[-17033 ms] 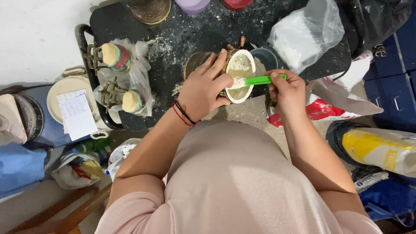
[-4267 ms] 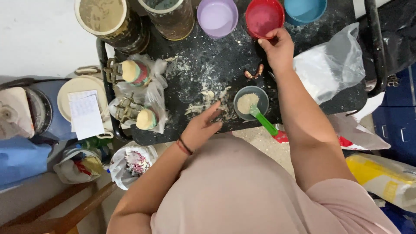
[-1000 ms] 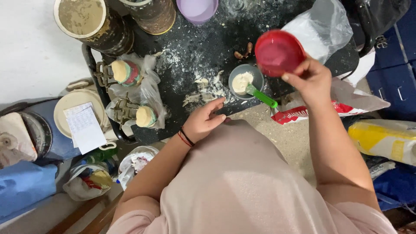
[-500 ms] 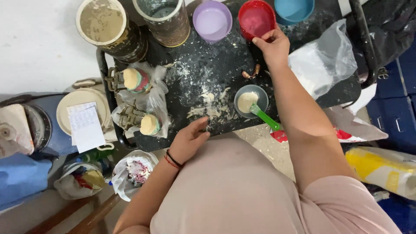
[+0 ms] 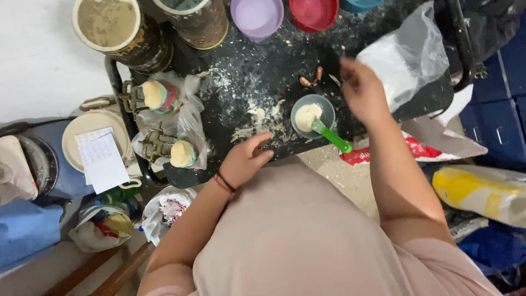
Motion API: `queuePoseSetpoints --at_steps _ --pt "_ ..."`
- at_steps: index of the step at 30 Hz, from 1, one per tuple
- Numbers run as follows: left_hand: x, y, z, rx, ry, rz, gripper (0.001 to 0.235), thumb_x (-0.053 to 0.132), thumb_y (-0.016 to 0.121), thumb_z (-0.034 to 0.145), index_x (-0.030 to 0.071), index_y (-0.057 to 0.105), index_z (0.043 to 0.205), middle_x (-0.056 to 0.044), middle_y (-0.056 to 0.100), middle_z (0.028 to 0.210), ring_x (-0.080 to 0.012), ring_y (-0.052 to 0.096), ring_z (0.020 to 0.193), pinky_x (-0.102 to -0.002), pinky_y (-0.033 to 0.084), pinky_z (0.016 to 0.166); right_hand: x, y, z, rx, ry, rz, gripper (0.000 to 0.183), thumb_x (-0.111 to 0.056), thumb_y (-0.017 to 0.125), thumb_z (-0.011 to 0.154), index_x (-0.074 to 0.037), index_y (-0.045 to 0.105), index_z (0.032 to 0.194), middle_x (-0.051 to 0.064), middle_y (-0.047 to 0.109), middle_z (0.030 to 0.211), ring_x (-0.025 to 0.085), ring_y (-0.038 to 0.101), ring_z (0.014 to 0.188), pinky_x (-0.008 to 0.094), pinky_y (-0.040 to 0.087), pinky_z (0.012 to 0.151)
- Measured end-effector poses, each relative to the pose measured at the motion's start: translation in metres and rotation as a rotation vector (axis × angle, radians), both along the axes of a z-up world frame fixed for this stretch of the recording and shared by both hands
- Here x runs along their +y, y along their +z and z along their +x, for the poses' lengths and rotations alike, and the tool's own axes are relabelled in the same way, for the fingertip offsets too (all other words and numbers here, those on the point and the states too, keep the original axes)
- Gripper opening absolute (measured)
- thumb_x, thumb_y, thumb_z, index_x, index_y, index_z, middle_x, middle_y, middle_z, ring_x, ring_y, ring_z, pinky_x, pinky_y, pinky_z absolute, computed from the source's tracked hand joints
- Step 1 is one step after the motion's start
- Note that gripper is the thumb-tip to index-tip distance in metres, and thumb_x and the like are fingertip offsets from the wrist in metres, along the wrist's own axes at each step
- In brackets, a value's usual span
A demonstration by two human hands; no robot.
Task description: The person uses a small metal tool to scrape and shape a small piece of dough held in their left hand. They then place the dough on a floured table and use a green spatula to mix a white powder in a small bowl, adding more powder from a red bowl and continuing to stir the mixture.
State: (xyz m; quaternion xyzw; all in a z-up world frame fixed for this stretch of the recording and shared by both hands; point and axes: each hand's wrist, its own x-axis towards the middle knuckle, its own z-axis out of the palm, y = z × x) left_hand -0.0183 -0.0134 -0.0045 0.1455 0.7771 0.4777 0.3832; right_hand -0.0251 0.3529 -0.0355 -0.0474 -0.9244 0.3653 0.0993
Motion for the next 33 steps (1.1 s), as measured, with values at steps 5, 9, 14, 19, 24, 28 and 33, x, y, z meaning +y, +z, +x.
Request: queuePoseSetpoints --at_steps 5,9,14,19,24,28,33 --pt "0.042 0.001 -0.019 0.130 -0.124 0.018 0.080 0.033 0.071 0.097 0.011 0.030 0.163 -0.031 0.042 0.157 -0.0414 0.067 0.123 -0.052 0.061 0.094 -0.040 0.001 0.091 0.024 0.193 -0.060 0.067 -0.005 0.084 0.077 -0.007 0.067 0.141 0.022 0.070 0.110 0.047 0.068 0.101 0.055 0.052 0.089" --pt "0.078 0.003 -0.029 0.302 -0.192 -0.025 0.109 0.028 0.083 0.091 0.008 0.007 0.167 -0.039 0.025 0.163 -0.0550 0.048 0.140 -0.061 0.057 0.103 -0.064 0.006 0.099 0.071 0.105 -0.139 0.036 -0.027 0.085 0.090 -0.012 0.077 0.123 0.014 0.077 0.108 0.040 0.072 0.101 0.048 0.053 0.091" --pt "0.096 -0.012 -0.028 0.395 -0.268 -0.074 0.120 0.036 0.090 0.086 0.012 0.005 0.168 -0.034 0.029 0.163 -0.0524 0.045 0.144 -0.061 0.056 0.101 -0.051 0.017 0.081 0.053 0.046 -0.185 0.021 -0.018 0.075 0.099 -0.011 0.076 0.119 0.013 0.075 0.100 0.040 0.070 0.098 0.047 0.053 0.086" --pt "0.101 -0.010 -0.028 0.375 -0.281 -0.101 0.114 0.038 0.087 0.089 0.014 0.008 0.168 -0.030 0.026 0.164 -0.0489 0.060 0.131 -0.056 0.063 0.092 -0.057 0.048 0.079 0.002 0.155 -0.211 0.019 -0.007 0.075 0.096 -0.005 0.076 0.114 0.021 0.075 0.103 0.048 0.070 0.102 0.054 0.052 0.088" --pt "0.100 -0.027 -0.029 0.376 -0.229 -0.052 0.112 0.039 0.088 0.087 0.015 0.013 0.167 -0.032 0.030 0.161 -0.0498 0.061 0.128 -0.054 0.066 0.088 -0.067 0.063 0.083 0.003 0.290 -0.175 0.016 -0.001 0.081 0.086 -0.005 0.079 0.102 0.021 0.076 0.096 0.048 0.072 0.093 0.053 0.054 0.084" --pt "0.102 -0.026 -0.026 0.299 -0.193 -0.027 0.111 0.033 0.089 0.087 0.018 0.014 0.167 -0.030 0.030 0.162 -0.0525 0.052 0.137 -0.059 0.060 0.098 -0.069 0.038 0.063 0.052 0.353 -0.155 0.015 -0.001 0.080 0.088 -0.005 0.080 0.102 0.023 0.076 0.093 0.047 0.072 0.088 0.053 0.055 0.077" --pt "0.107 -0.044 -0.027 0.286 -0.144 0.007 0.108 0.028 0.089 0.087 0.020 0.016 0.167 -0.030 0.030 0.162 -0.0535 0.049 0.140 -0.061 0.058 0.101 -0.039 0.028 0.052 0.054 0.274 -0.095 0.015 -0.006 0.082 0.091 -0.004 0.079 0.105 0.025 0.075 0.094 0.051 0.069 0.087 0.054 0.052 0.072"
